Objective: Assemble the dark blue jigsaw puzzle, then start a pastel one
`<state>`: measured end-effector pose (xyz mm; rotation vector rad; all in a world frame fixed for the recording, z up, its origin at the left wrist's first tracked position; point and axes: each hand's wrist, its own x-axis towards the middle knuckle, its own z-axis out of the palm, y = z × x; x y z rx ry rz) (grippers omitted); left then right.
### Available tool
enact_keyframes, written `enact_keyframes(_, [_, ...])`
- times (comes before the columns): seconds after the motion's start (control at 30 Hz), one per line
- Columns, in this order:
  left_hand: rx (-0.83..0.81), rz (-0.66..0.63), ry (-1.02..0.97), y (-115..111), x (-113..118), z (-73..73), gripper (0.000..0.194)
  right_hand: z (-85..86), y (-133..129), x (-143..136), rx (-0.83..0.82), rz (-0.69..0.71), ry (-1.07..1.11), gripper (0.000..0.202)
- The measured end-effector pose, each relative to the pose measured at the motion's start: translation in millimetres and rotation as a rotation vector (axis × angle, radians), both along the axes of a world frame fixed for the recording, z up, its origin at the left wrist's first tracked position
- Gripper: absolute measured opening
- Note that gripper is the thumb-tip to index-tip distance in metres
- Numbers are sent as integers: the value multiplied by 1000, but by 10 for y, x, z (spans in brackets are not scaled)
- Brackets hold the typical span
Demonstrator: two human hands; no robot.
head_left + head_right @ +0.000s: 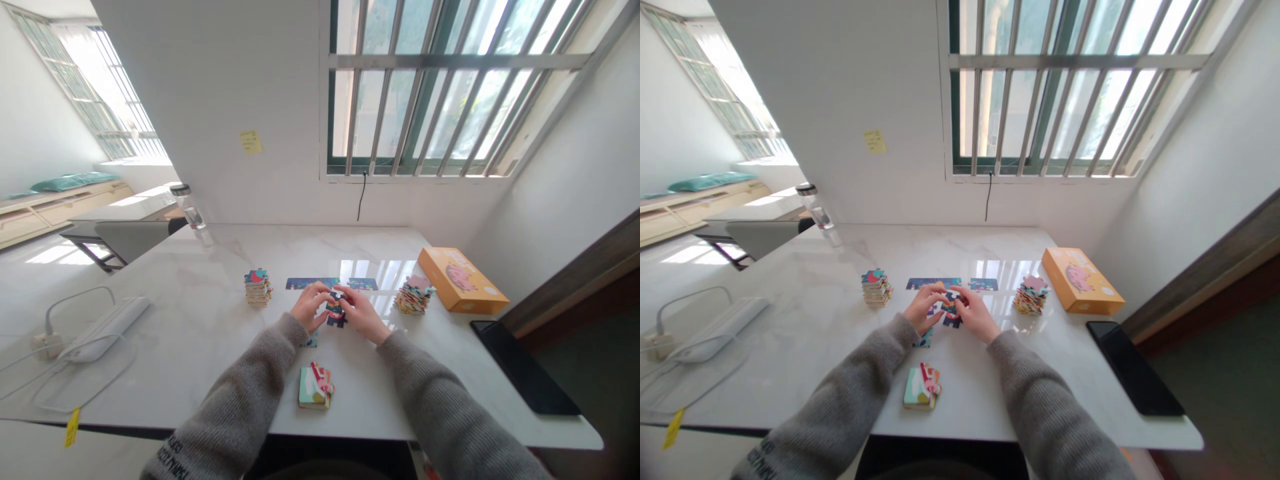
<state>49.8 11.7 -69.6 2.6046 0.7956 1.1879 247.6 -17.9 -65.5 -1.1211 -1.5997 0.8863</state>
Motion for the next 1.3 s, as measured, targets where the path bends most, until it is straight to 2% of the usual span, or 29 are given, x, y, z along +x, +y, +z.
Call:
enact_keyframes(0.17, [8,87,-12,34,-43,-2,29,13,-24,-19,-74,39,131,40])
enact_keyframes(0.27, [26,88,-1,27,-43,-18,34,0,-37,-42,-66,39,209,35])
enact_keyframes(0.4, [55,106,0,26,-21,-70,49,-8,-57,-67,-99,25,285,32])
enact_keyframes(0.57, [92,71,13,42,-29,-84,47,-1,-52,-50,-127,-1,310,31])
enact_keyframes(0.7, [67,27,45,48,-48,-58,43,32,-43,-13,-109,-3,298,33])
enact_keyframes(0.9, [55,81,-41,41,-55,-24,33,62,-94,-27,-155,181,254,50])
enact_keyframes(1.0, [32,65,-76,14,-45,-19,34,19,-82,-44,-145,146,263,47])
enact_keyframes(1.1, [55,39,-43,2,-28,-36,49,-40,-45,-46,-152,109,277,43])
enact_keyframes(1.17, [69,39,-19,5,-19,-44,49,-59,-28,-35,-151,111,254,41])
enact_keyframes(1.23, [49,45,-18,6,-14,-34,46,-39,-26,-6,-103,94,162,39])
enact_keyframes(1.3, [5,52,-40,3,-15,-10,42,22,-39,48,40,42,-13,37])
